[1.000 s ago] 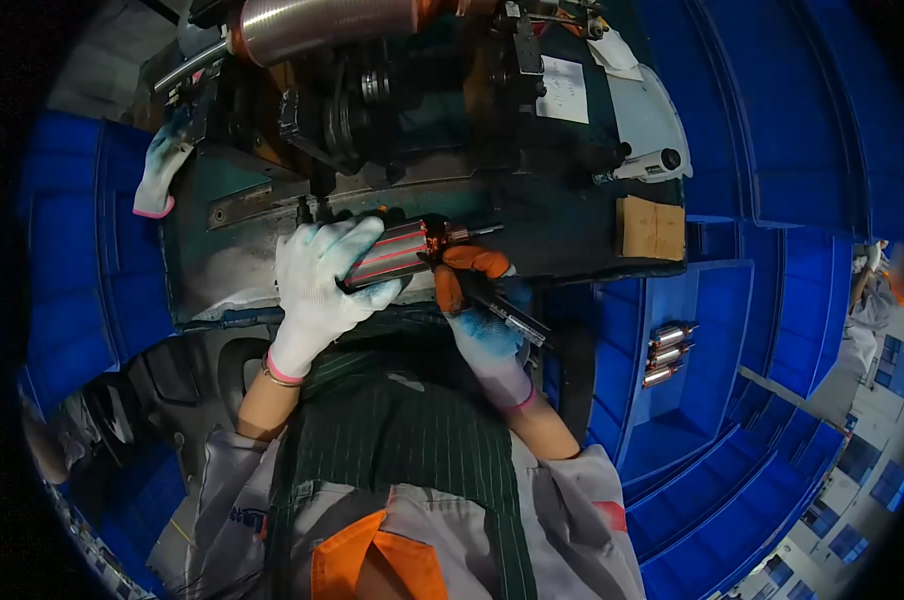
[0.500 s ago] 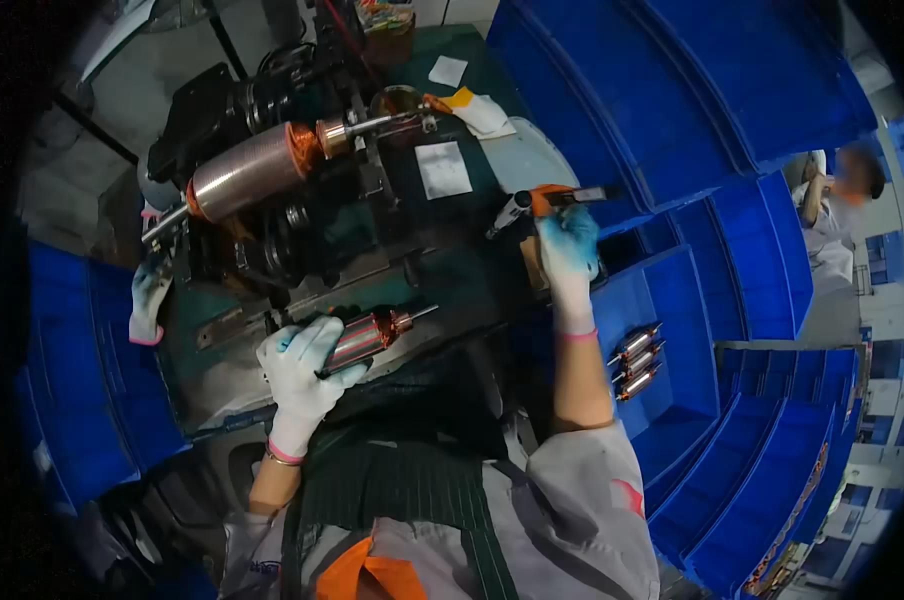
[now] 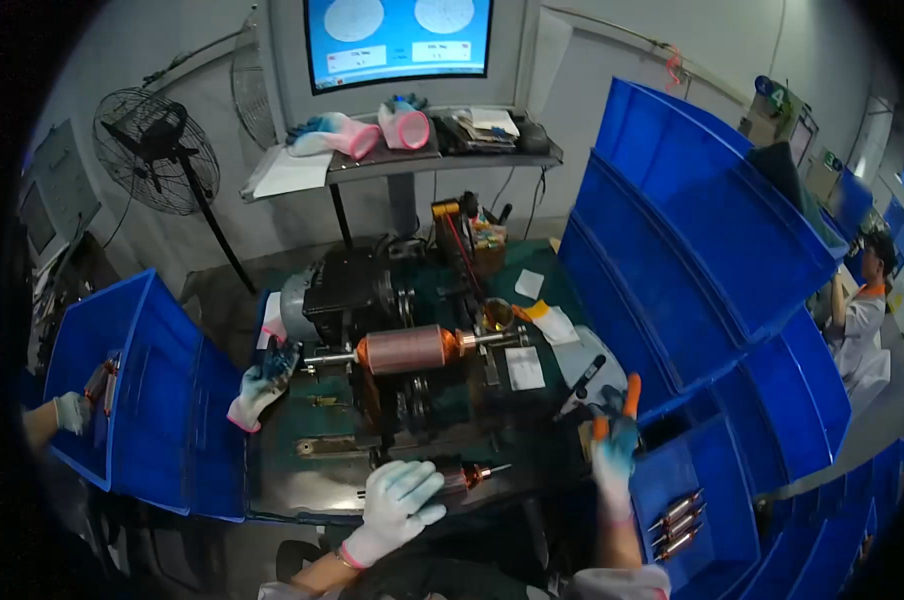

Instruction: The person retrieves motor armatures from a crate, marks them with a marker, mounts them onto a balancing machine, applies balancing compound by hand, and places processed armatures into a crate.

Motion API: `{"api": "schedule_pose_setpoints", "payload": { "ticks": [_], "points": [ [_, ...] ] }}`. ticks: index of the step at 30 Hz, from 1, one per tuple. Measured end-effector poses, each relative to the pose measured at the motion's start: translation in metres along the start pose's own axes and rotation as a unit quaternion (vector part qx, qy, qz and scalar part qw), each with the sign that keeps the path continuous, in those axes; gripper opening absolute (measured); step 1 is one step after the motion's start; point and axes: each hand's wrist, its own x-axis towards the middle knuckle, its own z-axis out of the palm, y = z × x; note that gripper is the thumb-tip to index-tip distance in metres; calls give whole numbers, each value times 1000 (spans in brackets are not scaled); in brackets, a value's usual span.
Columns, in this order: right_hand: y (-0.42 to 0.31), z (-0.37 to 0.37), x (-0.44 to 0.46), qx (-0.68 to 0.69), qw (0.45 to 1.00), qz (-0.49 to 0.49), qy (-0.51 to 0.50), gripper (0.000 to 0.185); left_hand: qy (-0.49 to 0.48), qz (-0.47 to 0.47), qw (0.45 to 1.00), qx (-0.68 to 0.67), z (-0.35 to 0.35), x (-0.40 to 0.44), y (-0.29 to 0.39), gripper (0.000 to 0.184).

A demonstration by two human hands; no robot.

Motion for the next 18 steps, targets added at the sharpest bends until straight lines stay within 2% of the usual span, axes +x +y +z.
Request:
{"api": "schedule_pose_setpoints", "payload": {
  "ticks": [1, 2, 3, 4, 6, 7, 8, 10, 11, 12, 13, 14, 15, 16, 18],
  "points": [
    [29, -10, -11, 117, 978, -129, -116, 40, 31, -44, 997, -63, -8, 16, 16, 51],
    [57, -21, -22, 299, 880, -217, -298, 46, 53, -90, 986, -129, -14, 31, 36, 51],
    [85, -31, -32, 412, 745, -230, -472, 52, 84, -127, 966, -208, -8, 36, 49, 57],
    [86, -29, -55, 376, 779, -220, -451, 54, 67, -134, 930, -336, 0, 39, 58, 53],
    [79, -15, -101, 298, 839, -208, -404, 57, 104, -63, 876, -467, 17, 28, 53, 41],
    [71, -3, -118, 257, 863, -208, -381, 59, 94, -172, 774, -603, 8, 30, 63, 27],
    [61, 11, -134, 216, 886, -205, -357, 61, 92, -168, 776, -600, 6, 31, 63, 27],
    [27, 45, -145, 358, 874, -102, -312, 68, 157, -188, 628, -739, 3, 30, 64, 32],
    [34, 43, -146, 448, 855, 34, -258, 72, 153, -251, 600, -744, -3, 26, 63, 38],
    [25, 40, -142, 361, 896, 36, -256, 72, 152, -312, 566, -748, -9, 21, 63, 46],
    [16, 38, -137, 271, 927, 38, -256, 72, 136, -351, 598, -707, -18, 24, 62, 46],
    [1, 39, -119, 104, 940, -73, -317, 66, 139, -289, 634, -703, -22, 25, 59, 37],
    [-15, 40, -100, -94, 912, -219, -333, 61, 91, -355, 668, -647, -32, 28, 59, 36],
    [-30, 41, -81, -227, 853, -351, -314, 55, 40, -418, 695, -583, -41, 29, 58, 36],
    [-30, 40, -72, -145, 836, -365, -383, 34, 43, -369, 607, -703, -37, 19, 47, 36]
  ]
}}
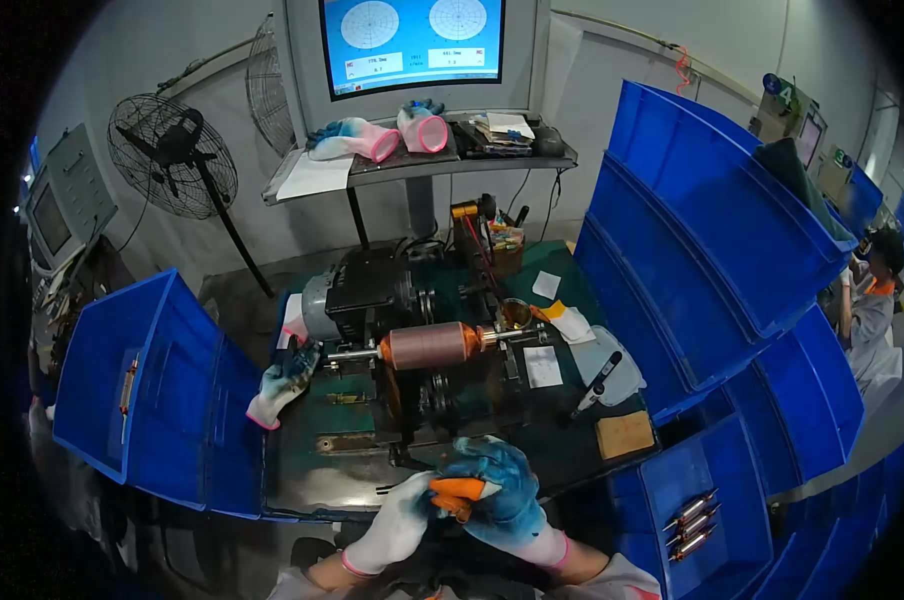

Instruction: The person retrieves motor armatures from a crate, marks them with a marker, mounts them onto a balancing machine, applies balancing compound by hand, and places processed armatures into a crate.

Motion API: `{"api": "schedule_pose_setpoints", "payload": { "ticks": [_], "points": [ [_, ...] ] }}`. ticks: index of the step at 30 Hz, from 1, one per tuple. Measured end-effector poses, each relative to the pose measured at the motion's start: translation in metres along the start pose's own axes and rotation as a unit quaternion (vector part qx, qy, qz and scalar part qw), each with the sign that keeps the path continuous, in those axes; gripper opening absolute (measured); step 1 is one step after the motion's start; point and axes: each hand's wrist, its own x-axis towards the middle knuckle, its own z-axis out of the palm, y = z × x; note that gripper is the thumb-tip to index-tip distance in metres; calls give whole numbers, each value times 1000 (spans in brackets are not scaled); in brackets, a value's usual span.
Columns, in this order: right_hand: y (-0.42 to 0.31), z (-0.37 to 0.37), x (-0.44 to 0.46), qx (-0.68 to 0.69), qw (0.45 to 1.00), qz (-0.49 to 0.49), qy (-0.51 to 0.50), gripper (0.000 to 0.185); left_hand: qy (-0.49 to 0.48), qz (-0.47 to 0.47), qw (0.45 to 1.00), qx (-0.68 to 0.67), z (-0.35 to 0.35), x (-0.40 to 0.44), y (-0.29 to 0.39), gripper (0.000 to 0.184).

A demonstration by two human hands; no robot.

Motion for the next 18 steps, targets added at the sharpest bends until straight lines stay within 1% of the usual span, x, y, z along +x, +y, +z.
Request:
{"api": "schedule_pose_setpoints", "payload": {
  "ticks": [1, 2, 3, 4, 5, 6, 7, 8, 9, 10, 11, 12, 13, 15, 16, 17, 18],
  "points": [
    [-2, 5, -2, -16, 999, -7, 41, 35, -35, 118, 935, 333, 3, -2, 11, 33],
    [1, 4, -4, -18, 999, -4, 40, 35, -66, 219, 748, 623, 8, -3, 21, 31],
    [6, 3, -8, 102, 990, 83, -46, 39, -39, 143, 807, 571, 18, -5, 31, 25],
    [11, -1, -12, 220, 952, 167, -130, 42, -56, 129, 832, 537, 12, -3, 28, 23],
    [14, -6, -12, 41, 986, 28, -157, 47, -73, 115, 854, 502, 3, 0, 27, 22],
    [17, -10, -12, 42, 986, 31, -157, 47, -87, 23, 871, 483, -4, -1, 29, 22],
    [22, -14, -11, 0, 982, -33, -187, 45, -87, 21, 871, 484, -4, -1, 31, 22],
    [27, -16, -13, -43, 971, -96, -216, 44, -77, -108, 902, 411, -2, -1, 36, 24],
    [38, -12, -20, -101, 956, -132, -242, 36, -64, -236, 913, 328, 2, -2, 40, 27],
    [32, -13, -16, -98, 957, -127, -244, 36, -47, -249, 918, 306, 12, -1, 43, 32],
    [21, -16, -6, -199, 944, -199, -174, 32, -30, -264, 913, 311, 13, 2, 46, 32],
    [14, -18, -5, -296, 912, -264, -104, 28, -14, -282, 906, 314, 14, 3, 44, 32],
    [23, -10, -20, -297, 922, -224, -108, 28, -33, -253, 922, 291, 7, 2, 39, 31],
    [26, 0, -27, -276, 941, -195, -26, 32, -47, -194, 923, 329, 9, 4, 40, 29],
    [32, -1, -25, -105, 980, -134, -98, 35, -143, -37, 875, 461, 5, 13, 38, 24],
    [31, -9, -15, 36, 994, -95, -40, 34, -158, 111, 797, 572, 7, 19, 39, 25],
    [35, -2, -22, 82, 995, -42, 23, 32, -166, 254, 689, 658, 12, 27, 43, 28]
  ]
}}
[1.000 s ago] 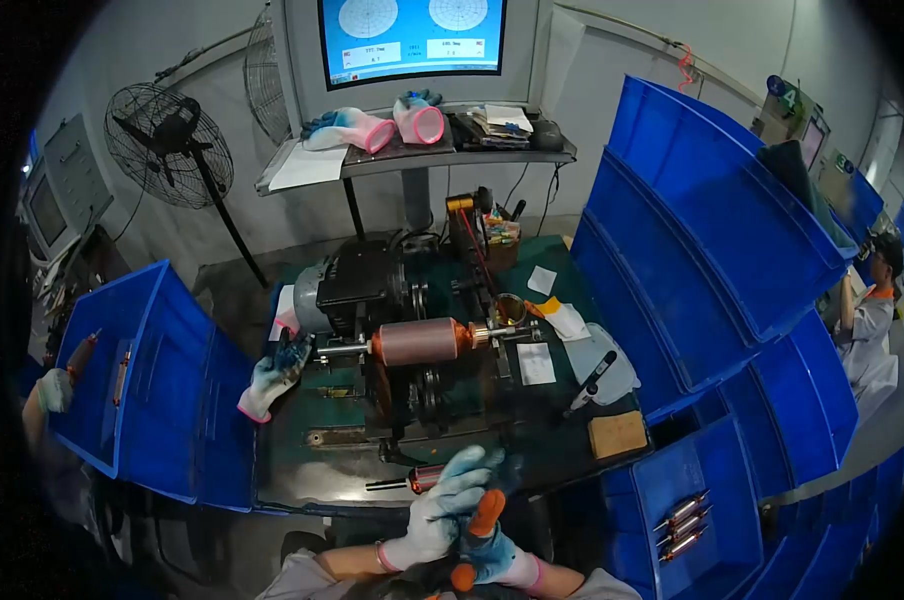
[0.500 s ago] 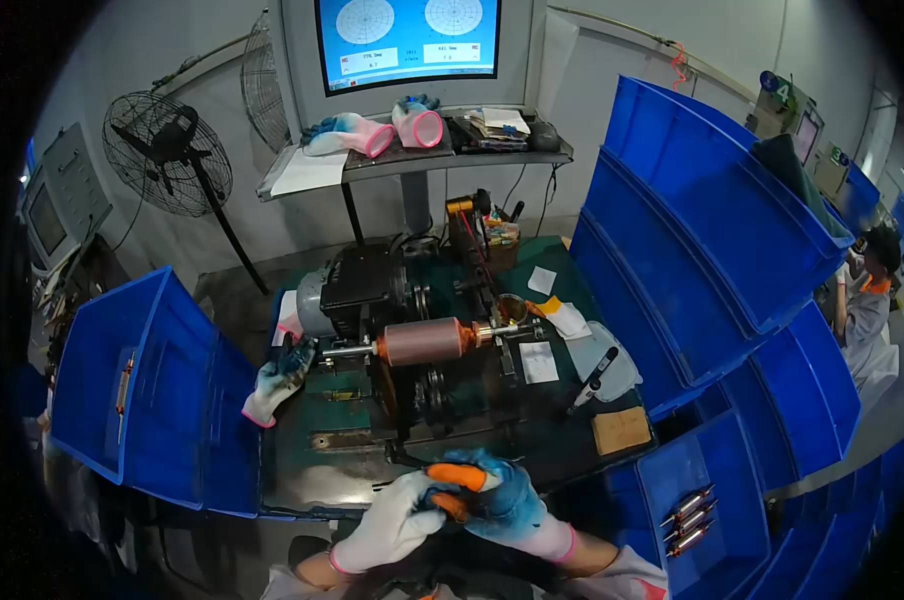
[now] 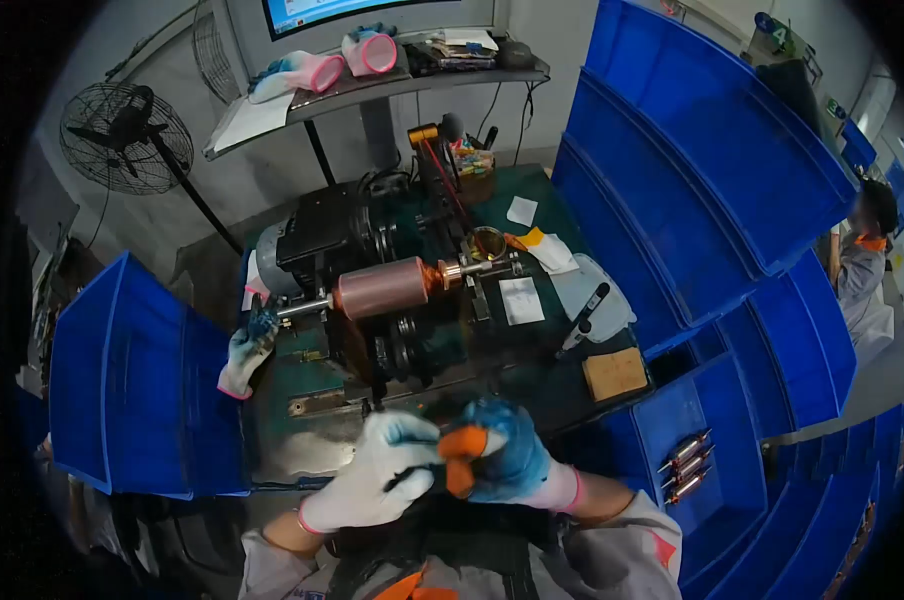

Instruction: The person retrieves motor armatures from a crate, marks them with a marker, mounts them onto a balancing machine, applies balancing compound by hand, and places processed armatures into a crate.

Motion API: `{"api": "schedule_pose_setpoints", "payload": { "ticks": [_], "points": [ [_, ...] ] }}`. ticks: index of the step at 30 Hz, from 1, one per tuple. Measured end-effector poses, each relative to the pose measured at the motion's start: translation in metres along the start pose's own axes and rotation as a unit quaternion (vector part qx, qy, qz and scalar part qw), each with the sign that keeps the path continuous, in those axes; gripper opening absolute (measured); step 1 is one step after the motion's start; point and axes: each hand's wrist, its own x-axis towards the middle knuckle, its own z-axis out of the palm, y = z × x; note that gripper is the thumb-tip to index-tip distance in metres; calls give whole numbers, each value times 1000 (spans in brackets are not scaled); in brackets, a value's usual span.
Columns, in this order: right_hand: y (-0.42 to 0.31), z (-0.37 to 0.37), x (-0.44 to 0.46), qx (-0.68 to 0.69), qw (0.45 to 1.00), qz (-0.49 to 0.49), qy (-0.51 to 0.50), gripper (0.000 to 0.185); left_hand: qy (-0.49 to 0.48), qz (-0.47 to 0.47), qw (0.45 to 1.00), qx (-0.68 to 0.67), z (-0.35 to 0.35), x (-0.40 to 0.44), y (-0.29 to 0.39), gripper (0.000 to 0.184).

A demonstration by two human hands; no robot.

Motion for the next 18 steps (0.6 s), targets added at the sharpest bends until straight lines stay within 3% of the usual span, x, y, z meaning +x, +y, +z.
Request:
{"api": "schedule_pose_setpoints", "payload": {
  "ticks": [2, 3, 4, 5, 6, 8, 9, 10, 11, 13, 14, 15, 16, 17, 18],
  "points": [
    [8, 12, -15, 103, 980, 77, 154, 30, 127, -88, 978, 143, -19, 26, 15, 35],
    [13, 12, -15, 89, 982, 88, 139, 29, 182, -37, 964, 191, -31, 39, 0, 46],
    [17, 3, -8, 9, 999, 31, 43, 34, 258, -68, 937, 226, -37, 55, -8, 46],
    [15, 4, -5, 13, 998, 40, 44, 34, 249, -75, 911, 320, -50, 71, -13, 43],
    [13, 7, -2, -24, 995, 80, 61, 32, 181, -135, 913, 339, -57, 81, -19, 42],
    [15, 10, -3, -57, 987, 127, 81, 30, 80, -125, 892, 426, -61, 91, -38, 44],
    [17, 11, -5, -15, 981, 143, 133, 31, 2, -228, 894, 386, -70, 101, -38, 47],
    [19, 15, -4, 125, 948, 215, 200, 31, -27, -291, 908, 301, -81, 111, -34, 49],
    [19, 19, 0, 261, 883, 264, 288, 30, -54, -351, 910, 216, -88, 118, -32, 50],
    [17, 3, 21, 115, 938, 213, 249, 25, -29, -297, 919, 259, -80, 109, -44, 51],
    [28, -1, 20, 124, 945, 187, 238, 39, 11, -255, 925, 281, -76, 105, -45, 51],
    [35, -2, 30, 126, 943, 190, 243, 39, 53, -212, 929, 300, -71, 99, -45, 51],
    [42, -2, 44, 30, 958, 128, 256, 32, 72, -150, 915, 368, -64, 94, -45, 51],
    [49, -2, 58, -67, 960, 63, 264, 25, 70, -146, 894, 417, -57, 91, -40, 50],
    [56, -2, 71, -145, 952, 69, 260, 24, 68, -143, 871, 464, -50, 88, -35, 50]
  ]
}}
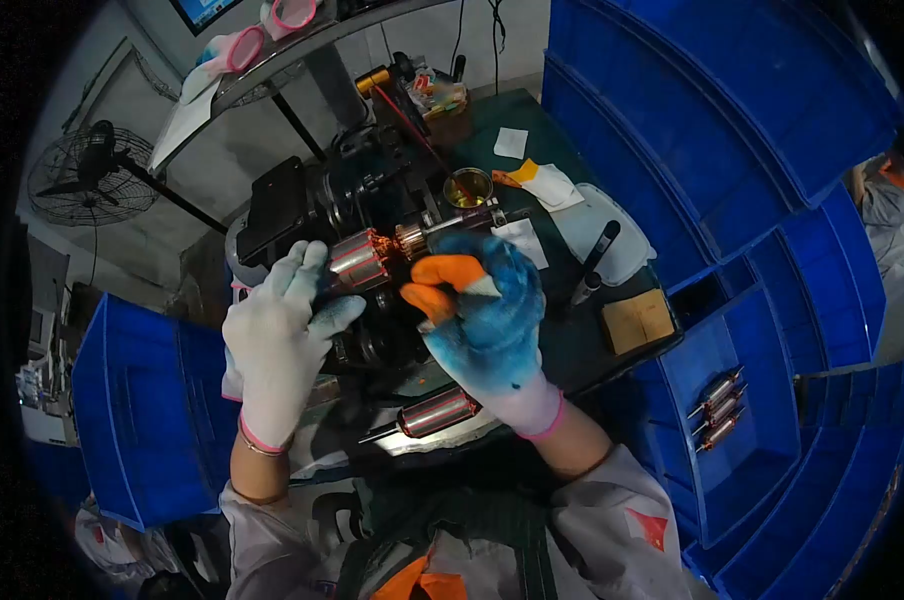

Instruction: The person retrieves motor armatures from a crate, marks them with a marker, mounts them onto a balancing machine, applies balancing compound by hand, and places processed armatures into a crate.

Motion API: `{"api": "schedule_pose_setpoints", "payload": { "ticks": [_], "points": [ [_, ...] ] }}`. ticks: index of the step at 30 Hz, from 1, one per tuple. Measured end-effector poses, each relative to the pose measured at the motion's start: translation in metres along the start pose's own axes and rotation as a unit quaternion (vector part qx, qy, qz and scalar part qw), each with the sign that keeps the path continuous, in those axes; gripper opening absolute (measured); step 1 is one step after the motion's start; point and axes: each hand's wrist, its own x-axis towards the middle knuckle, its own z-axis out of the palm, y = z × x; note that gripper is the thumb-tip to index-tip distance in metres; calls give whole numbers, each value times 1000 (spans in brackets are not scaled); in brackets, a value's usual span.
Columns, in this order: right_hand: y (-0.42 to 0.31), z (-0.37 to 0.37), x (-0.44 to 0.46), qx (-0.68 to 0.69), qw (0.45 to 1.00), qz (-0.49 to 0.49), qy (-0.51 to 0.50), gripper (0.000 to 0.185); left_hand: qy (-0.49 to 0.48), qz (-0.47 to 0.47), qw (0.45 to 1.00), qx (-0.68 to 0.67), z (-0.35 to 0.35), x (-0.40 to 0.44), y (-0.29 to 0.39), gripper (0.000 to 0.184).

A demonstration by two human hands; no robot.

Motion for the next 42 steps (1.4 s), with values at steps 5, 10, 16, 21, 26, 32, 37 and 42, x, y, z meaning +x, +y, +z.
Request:
{"api": "schedule_pose_setpoints", "payload": {
  "ticks": [5, 10, 16, 21, 26, 32, 37, 42],
  "points": [
    [3, 30, 19, -173, 985, -22, -11, 21, 52, 34, 995, 78, 13, -13, -1, 48],
    [1, 14, 7, -199, 955, -196, -103, 45, 20, 19, 999, 17, 10, -6, -6, 46],
    [12, 1, 25, -167, 948, -228, -147, 40, 65, 36, 997, -24, 5, -7, -3, 48],
    [15, -2, 30, -83, 955, -232, -164, 54, 72, 28, 997, 3, 8, -12, -2, 49],
    [8, 11, 9, -237, 946, -189, -111, 39, 124, 7, 979, -162, 15, -9, -12, 33],
    [-71, -28, 16, 66, 961, -90, -254, 33, -107, -27, 752, -650, -16, -60, 4, 17],
    [-66, -46, -6, -72, 899, -245, -357, 37, -211, -68, 607, -763, -13, -83, 13, 22],
    [-70, -44, -6, -110, 852, -314, -405, 36, -207, -23, 661, -721, -13, -92, 6, 16]
  ]
}}
